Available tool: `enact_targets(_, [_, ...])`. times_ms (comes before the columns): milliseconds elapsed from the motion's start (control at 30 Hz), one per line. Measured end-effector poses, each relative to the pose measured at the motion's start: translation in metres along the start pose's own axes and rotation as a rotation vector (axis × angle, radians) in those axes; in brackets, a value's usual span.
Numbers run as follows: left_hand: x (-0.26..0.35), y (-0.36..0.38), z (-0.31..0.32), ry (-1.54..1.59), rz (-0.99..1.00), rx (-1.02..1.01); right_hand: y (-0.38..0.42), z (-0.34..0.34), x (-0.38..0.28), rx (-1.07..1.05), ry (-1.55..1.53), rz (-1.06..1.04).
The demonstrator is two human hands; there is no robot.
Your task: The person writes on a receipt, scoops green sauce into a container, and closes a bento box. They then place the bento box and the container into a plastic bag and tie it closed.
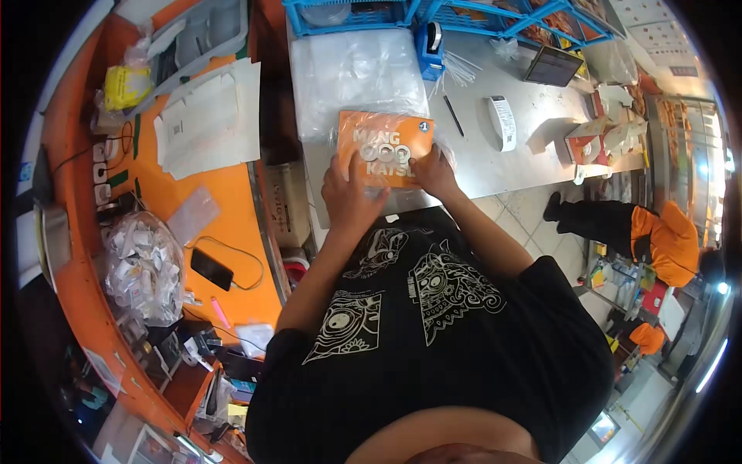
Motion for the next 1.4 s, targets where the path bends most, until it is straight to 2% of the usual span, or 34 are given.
enact_targets(33, [0.0,-0.004,-0.002,-0.35,-0.042,0.215,0.001,-0.004,-0.004,0.029,0.082,0.036])
enact_targets(67, [-0.015,0.0,0.017,-0.279,-0.073,0.203,0.002,-0.006,-0.006,0.058,0.165,0.073])
enact_targets(133, [-0.028,-0.01,0.014,-0.213,-0.084,0.194,0.001,-0.023,-0.009,0.118,0.182,-0.046])
enact_targets(200, [-0.034,-0.009,-0.014,0.067,-0.313,0.107,0.01,-0.044,-0.022,0.107,0.199,0.09])
enact_targets(233, [-0.034,-0.009,-0.013,0.055,-0.28,0.139,0.005,-0.043,-0.018,0.193,0.165,0.034])
enact_targets(267, [-0.029,-0.009,-0.01,0.046,-0.284,0.138,-0.008,-0.037,-0.008,0.188,0.158,0.03])
enact_targets(333, [-0.016,-0.017,0.0,0.36,-0.21,0.163,-0.044,-0.018,0.016,0.081,-0.106,-0.094])
enact_targets(367, [-0.025,-0.019,0.008,0.347,-0.219,0.144,-0.057,-0.009,0.023,-0.057,-0.14,0.097])
enact_targets(400, [-0.028,-0.025,0.013,0.344,-0.211,0.147,-0.06,-0.006,0.023,-0.05,-0.144,0.093])
enact_targets(467, [-0.032,-0.038,0.015,0.322,-0.106,0.349,-0.069,-0.001,0.015,0.015,-0.179,-0.024])
enact_targets(500, [-0.02,-0.051,0.017,0.317,-0.108,0.349,-0.072,0.002,0.009,-0.007,-0.168,0.024])
enact_targets(533, [-0.003,-0.064,0.024,0.121,-0.068,0.269,-0.075,0.005,0.008,-0.019,-0.169,0.023])
enact_targets(600, [-0.007,-0.074,0.038,-0.084,-0.038,0.188,-0.082,0.007,-0.004,-0.122,-0.673,0.121])
enact_targets(633, [-0.027,-0.077,0.058,-0.005,-0.057,0.041,-0.078,0.001,-0.012,-0.132,-0.75,0.213])
enact_targets(667, [-0.039,-0.083,0.068,0.075,-0.073,-0.101,-0.083,0.001,-0.01,-0.129,-0.756,0.196])
enact_targets(700, [-0.041,-0.09,0.058,0.229,-0.077,-0.132,-0.088,0.004,-0.002,-0.124,-0.727,0.13])
enact_targets(733, [-0.043,-0.089,0.047,0.225,-0.079,-0.136,-0.087,0.011,0.009,-0.124,-0.699,0.079])
enact_targets(800, [-0.041,-0.08,0.01,0.803,-0.072,0.21,-0.071,-0.007,0.002,-0.103,-0.756,0.059])
enact_targets(867, [-0.059,-0.055,-0.031,0.833,-0.051,0.445,-0.061,-0.021,-0.003,-0.182,-0.931,-0.044])
enact_targets(900, [-0.077,-0.039,-0.029,0.831,-0.055,0.454,-0.063,-0.015,0.001,-0.203,-0.959,-0.072])
enact_targets(933, [-0.109,-0.012,-0.006,0.865,-0.411,0.322,-0.06,-0.008,0.001,-0.212,-0.954,-0.074])
enact_targets(1000, [-0.143,0.027,0.033,0.883,-0.76,0.208,-0.06,0.008,-0.006,-0.435,-0.94,0.072])
enact_targets(1067, [-0.141,0.045,0.055,1.126,-0.722,0.144,-0.055,0.015,-0.015,-0.495,-0.838,0.115])
enact_targets(1133, [-0.15,0.052,0.059,1.376,-0.708,0.197,-0.055,0.009,-0.018,-0.654,-0.802,0.213])
enact_targets(1167, [-0.146,0.051,0.056,1.495,-0.687,0.229,-0.057,0.015,-0.015,-0.748,-1.058,0.174])
enact_targets(1200, [-0.138,0.044,0.057,1.567,-0.649,0.231,-0.052,0.012,-0.019,-0.748,-1.052,0.175])
enact_targets(1267, [-0.115,0.019,0.072,1.593,-0.523,0.156,-0.042,0.0,-0.029,-0.849,-1.171,0.302])
enact_targets(1333, [-0.096,-0.009,0.094,1.633,-0.45,0.042,-0.029,-0.021,-0.036,-0.826,-1.161,0.252])
enact_targets(1400, [-0.097,-0.032,0.109,1.674,-0.453,-0.081,-0.029,-0.039,-0.038,-0.636,-0.976,0.143])
Point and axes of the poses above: each hand's wrist, its own y-axis away from the middle knuckle, its own z-axis out of the palm, x = y × z, the point moved 2 cm from there along -y, towards the middle knuckle, and after that the axes turned 15 degrees about z, right-handed, at the moved point
